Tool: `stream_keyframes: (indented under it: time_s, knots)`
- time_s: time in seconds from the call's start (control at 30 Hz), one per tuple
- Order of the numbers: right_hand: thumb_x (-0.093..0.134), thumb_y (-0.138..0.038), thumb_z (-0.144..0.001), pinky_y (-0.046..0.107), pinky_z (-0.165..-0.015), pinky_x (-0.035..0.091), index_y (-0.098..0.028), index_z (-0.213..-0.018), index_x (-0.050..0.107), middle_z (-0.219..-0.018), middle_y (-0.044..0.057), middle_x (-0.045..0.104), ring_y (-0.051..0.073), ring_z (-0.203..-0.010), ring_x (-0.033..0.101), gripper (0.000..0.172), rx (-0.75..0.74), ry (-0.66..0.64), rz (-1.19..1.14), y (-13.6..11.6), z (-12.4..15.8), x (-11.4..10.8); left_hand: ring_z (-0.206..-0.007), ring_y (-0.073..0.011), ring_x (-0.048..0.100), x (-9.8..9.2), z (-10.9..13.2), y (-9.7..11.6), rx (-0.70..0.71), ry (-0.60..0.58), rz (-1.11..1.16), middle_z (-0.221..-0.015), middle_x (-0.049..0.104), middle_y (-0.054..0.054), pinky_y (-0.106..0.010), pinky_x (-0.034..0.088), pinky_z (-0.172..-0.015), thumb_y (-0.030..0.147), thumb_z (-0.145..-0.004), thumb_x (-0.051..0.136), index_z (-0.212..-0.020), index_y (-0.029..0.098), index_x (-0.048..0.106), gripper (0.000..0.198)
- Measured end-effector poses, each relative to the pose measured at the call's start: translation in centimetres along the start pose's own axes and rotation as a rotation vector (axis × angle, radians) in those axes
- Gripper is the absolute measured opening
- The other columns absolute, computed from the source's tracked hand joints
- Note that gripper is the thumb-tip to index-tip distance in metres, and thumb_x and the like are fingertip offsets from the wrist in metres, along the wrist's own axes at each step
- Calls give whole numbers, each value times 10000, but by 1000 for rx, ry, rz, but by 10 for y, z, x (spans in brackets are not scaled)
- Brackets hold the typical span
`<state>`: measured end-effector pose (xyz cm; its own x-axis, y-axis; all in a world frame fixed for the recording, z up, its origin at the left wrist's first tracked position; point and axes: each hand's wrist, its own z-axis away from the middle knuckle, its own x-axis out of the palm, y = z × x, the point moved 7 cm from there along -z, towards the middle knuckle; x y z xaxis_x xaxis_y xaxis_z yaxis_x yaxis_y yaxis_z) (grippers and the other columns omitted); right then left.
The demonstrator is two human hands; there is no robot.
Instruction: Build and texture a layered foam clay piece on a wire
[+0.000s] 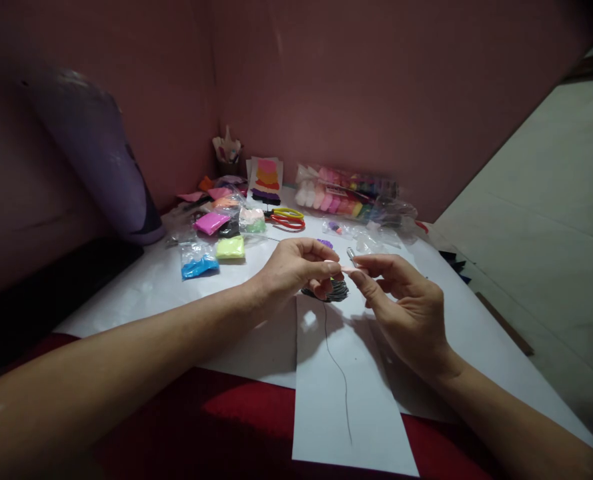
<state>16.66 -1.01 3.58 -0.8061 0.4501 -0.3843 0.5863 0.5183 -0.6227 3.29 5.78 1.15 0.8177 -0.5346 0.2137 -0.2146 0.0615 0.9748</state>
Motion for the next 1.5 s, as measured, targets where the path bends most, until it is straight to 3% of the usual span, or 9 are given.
stream_keyframes:
  time_s: [0.33,0.6,0.97,1.23,1.5]
  knots:
    - [688,-211,-841,239,-545,460,-212,-858,695,-776,-20,685,100,-626,593,19,0,-48,31,-3,-1,3,-515,-67,526,2,1,0,15,-61,-23,-618,598,8,-199,412,-489,239,-721,744,-791,113,656,169]
    - [682,-201,-844,237,-555,461,-209,-855,694,-783,-23,694,94,-626,593,18,-28,-56,53,-3,-2,4,-431,-55,491,4,1,1,-27,-55,-61,-517,561,22,-197,356,-463,177,-723,718,-774,84,650,126]
    - [665,-219,-857,263,-566,475,-213,-859,695,-803,-4,709,120,-648,612,31,-21,-100,62,-4,-1,5,-446,-68,518,6,2,-2,-56,-88,-30,-550,585,8,-208,396,-464,255,-695,755,-753,82,629,222]
    - [668,-220,-854,262,-566,476,-219,-862,695,-804,-3,709,120,-642,609,28,-22,-93,69,-4,0,7,-450,-64,501,2,2,2,-22,5,-85,-544,566,8,-204,378,-470,115,-742,668,-748,85,630,49]
    - [671,-214,-852,259,-563,474,-217,-873,701,-806,-5,712,118,-654,611,37,-39,-93,61,-6,-1,7,-478,-72,498,-2,2,3,-26,75,-43,-572,554,7,-226,424,-498,91,-741,641,-740,97,606,36]
